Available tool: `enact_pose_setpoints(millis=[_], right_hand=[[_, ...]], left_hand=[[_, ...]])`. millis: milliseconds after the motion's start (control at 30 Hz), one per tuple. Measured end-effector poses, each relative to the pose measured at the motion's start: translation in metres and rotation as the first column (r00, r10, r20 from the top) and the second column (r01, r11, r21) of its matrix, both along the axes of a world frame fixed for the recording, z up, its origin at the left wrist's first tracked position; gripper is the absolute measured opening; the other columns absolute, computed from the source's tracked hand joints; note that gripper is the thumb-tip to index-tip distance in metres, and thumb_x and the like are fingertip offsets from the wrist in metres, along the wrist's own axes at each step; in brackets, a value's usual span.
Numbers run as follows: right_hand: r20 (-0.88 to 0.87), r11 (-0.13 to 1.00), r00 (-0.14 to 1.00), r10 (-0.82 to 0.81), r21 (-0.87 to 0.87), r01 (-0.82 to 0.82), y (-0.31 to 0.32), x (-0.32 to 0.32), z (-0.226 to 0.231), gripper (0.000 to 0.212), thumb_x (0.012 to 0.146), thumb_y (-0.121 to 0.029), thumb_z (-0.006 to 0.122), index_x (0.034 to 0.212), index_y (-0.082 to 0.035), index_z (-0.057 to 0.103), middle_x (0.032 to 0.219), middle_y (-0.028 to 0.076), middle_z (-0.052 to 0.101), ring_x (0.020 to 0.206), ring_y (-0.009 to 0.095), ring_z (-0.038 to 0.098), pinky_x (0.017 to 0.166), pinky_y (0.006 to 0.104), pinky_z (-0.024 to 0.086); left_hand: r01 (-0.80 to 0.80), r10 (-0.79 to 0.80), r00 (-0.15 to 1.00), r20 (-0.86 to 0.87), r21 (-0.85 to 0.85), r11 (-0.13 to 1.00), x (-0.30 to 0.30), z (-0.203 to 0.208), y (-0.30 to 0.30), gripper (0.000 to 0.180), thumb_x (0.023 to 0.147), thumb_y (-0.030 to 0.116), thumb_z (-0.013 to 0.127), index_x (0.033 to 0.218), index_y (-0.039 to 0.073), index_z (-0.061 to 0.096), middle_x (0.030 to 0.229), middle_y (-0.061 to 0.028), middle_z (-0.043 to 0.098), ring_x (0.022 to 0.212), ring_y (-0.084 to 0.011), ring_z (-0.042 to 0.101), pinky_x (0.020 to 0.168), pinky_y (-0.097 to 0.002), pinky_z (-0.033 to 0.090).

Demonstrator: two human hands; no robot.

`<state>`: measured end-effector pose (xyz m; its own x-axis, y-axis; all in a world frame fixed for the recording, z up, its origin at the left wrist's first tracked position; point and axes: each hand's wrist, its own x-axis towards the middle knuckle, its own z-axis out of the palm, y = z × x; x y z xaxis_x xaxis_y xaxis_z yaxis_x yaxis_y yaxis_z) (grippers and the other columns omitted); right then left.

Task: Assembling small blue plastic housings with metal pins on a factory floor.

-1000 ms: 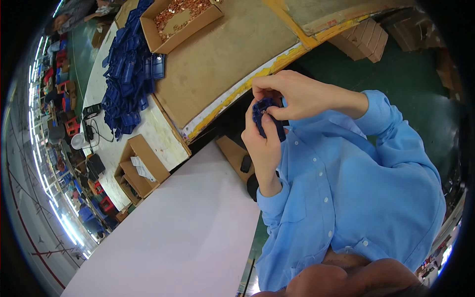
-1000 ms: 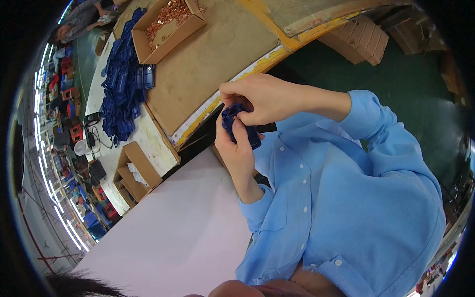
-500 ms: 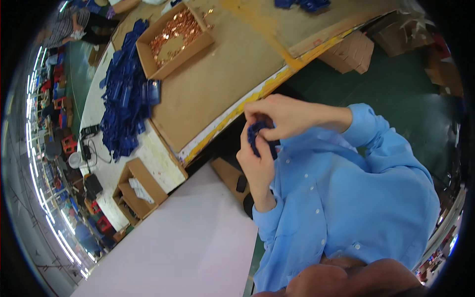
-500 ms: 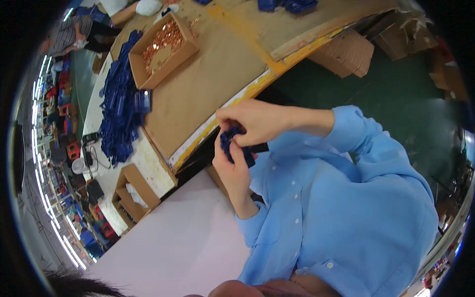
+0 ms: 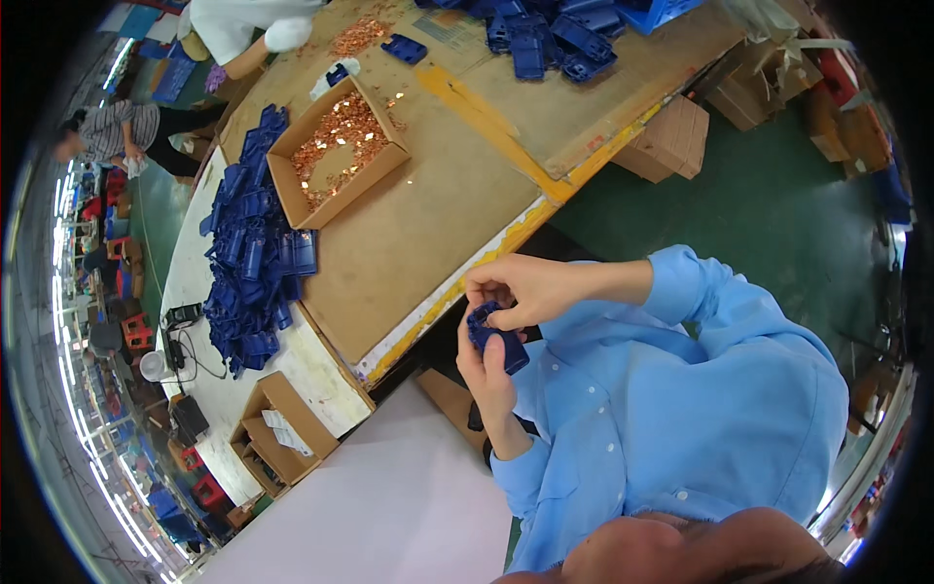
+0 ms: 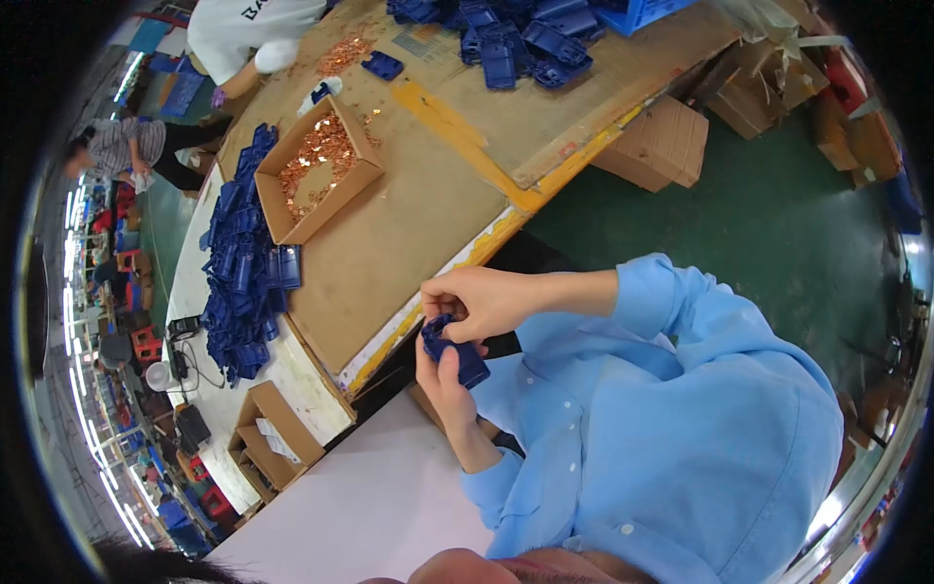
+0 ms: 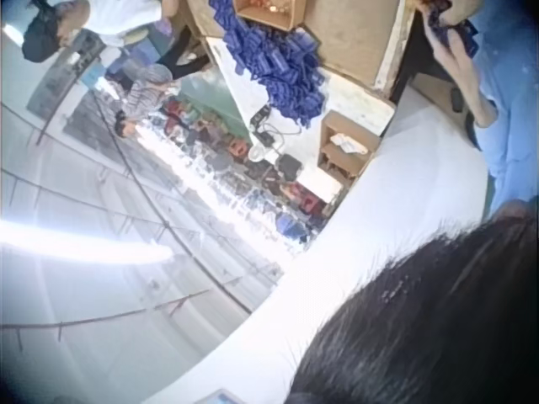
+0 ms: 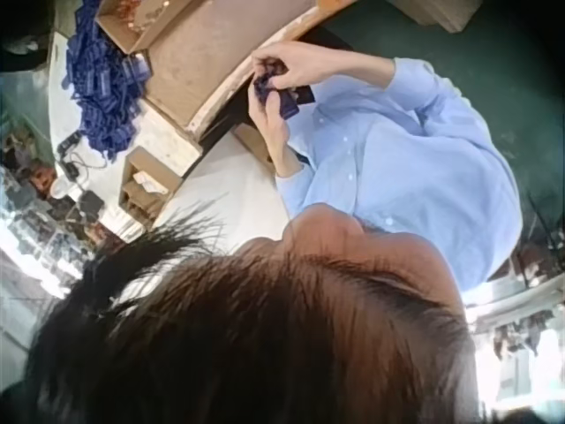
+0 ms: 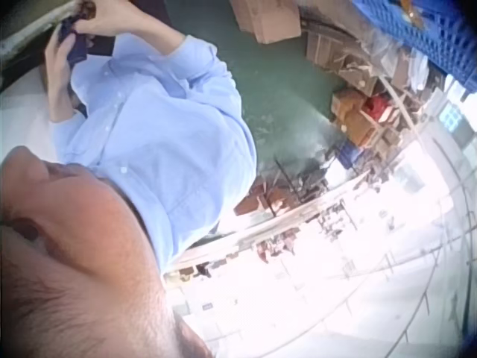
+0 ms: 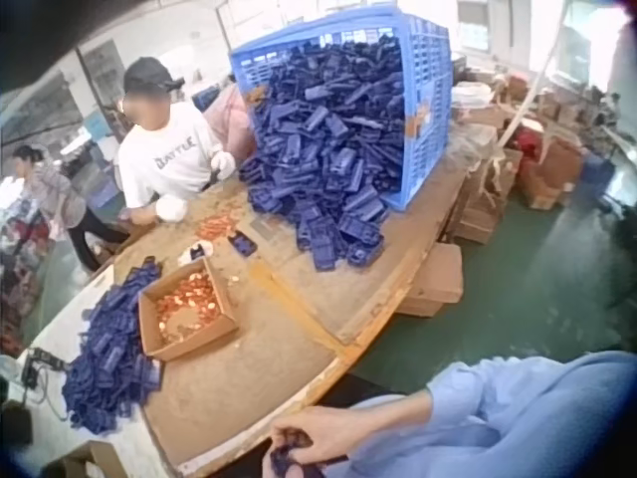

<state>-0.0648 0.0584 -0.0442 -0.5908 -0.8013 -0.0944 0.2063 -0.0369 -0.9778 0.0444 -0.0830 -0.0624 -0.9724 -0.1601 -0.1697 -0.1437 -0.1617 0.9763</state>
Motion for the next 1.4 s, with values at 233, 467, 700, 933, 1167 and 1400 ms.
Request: enact_pose_setpoints(millis=[233, 467, 700, 933, 1167, 1400], right_hand=[[-0.059, 0.989, 0.988, -0.144, -0.041, 0.141, 0.002, -0.013, -0.015, 0.028, 0.084, -0.013, 0.068, 0.109, -0.001, 0.062, 0.089, 0.006, 0.065, 0.083, 0.011, 0.061, 0.077, 0.0271, 0.052], [-0.670, 0.769, 0.616, -0.414, 0.105, 0.631, 0.058, -0.096, -0.020, 0.030, 0.082, -0.011, 0.066, 0.110, 0.002, 0.064, 0.090, 0.010, 0.068, 0.087, 0.018, 0.064, 0.083, 0.0314, 0.050], [-0.998, 0.379, 0.052, 0.044, 0.064, 0.923, 0.117, -0.177, -0.080, 0.048, 0.090, -0.021, 0.061, 0.136, -0.010, 0.050, 0.144, 0.007, 0.046, 0.137, 0.028, 0.037, 0.113, 0.0434, 0.028], [-0.996, 0.438, 0.092, -0.017, 0.076, 0.896, 0.112, -0.180, -0.080, 0.031, 0.091, -0.016, 0.060, 0.120, -0.005, 0.060, 0.131, 0.010, 0.058, 0.130, 0.028, 0.046, 0.113, 0.0445, 0.030], [-0.968, 0.522, 0.159, -0.193, 0.036, 0.852, 0.109, -0.177, -0.071, 0.020, 0.088, -0.001, 0.060, 0.107, -0.002, 0.065, 0.114, 0.013, 0.066, 0.109, 0.031, 0.061, 0.095, 0.0375, 0.047], [-0.917, 0.780, 0.232, -0.324, -0.120, 0.614, 0.063, -0.129, -0.016, 0.032, 0.077, 0.008, 0.067, 0.106, -0.004, 0.065, 0.107, 0.012, 0.068, 0.102, 0.031, 0.064, 0.086, 0.0380, 0.050]], left_hand=[[0.020, -0.025, 0.998, -0.053, -0.095, 0.995, -0.013, -0.003, -0.009, 0.044, 0.090, 0.007, 0.057, 0.132, -0.004, 0.050, 0.120, -0.0100, 0.060, 0.109, -0.0156, 0.058, 0.094, -0.0290, 0.046], [-0.310, 0.320, 0.947, 0.028, -0.173, 0.935, -0.040, 0.006, -0.080, 0.040, 0.090, 0.003, 0.057, 0.129, 0.002, 0.055, 0.081, -0.0012, 0.063, 0.072, -0.0056, 0.056, 0.064, -0.0207, 0.045], [-0.537, 0.506, 0.842, -0.187, -0.395, 0.746, -0.136, 0.014, -0.208, 0.043, 0.091, 0.015, 0.067, 0.128, 0.000, 0.051, 0.075, -0.0020, 0.061, 0.049, -0.0049, 0.046, 0.042, -0.0203, 0.035], [-0.619, 0.579, 0.765, -0.282, -0.572, 0.539, -0.221, 0.021, -0.293, 0.049, 0.089, 0.016, 0.069, 0.126, -0.008, 0.049, 0.074, -0.0086, 0.063, 0.051, -0.0111, 0.058, 0.046, -0.0241, 0.041], [-0.659, 0.492, 0.727, -0.480, -0.690, 0.301, -0.227, 0.026, -0.272, 0.050, 0.088, 0.014, 0.066, 0.129, -0.008, 0.048, 0.123, -0.0183, 0.059, 0.069, -0.0172, 0.067, 0.062, -0.0270, 0.051], [-0.409, 0.296, 0.912, -0.285, -0.563, 0.718, -0.172, 0.037, -0.163, 0.038, 0.096, 0.020, 0.060, 0.125, -0.002, 0.052, 0.106, -0.0085, 0.064, 0.085, -0.0122, 0.063, 0.069, -0.0253, 0.051]])
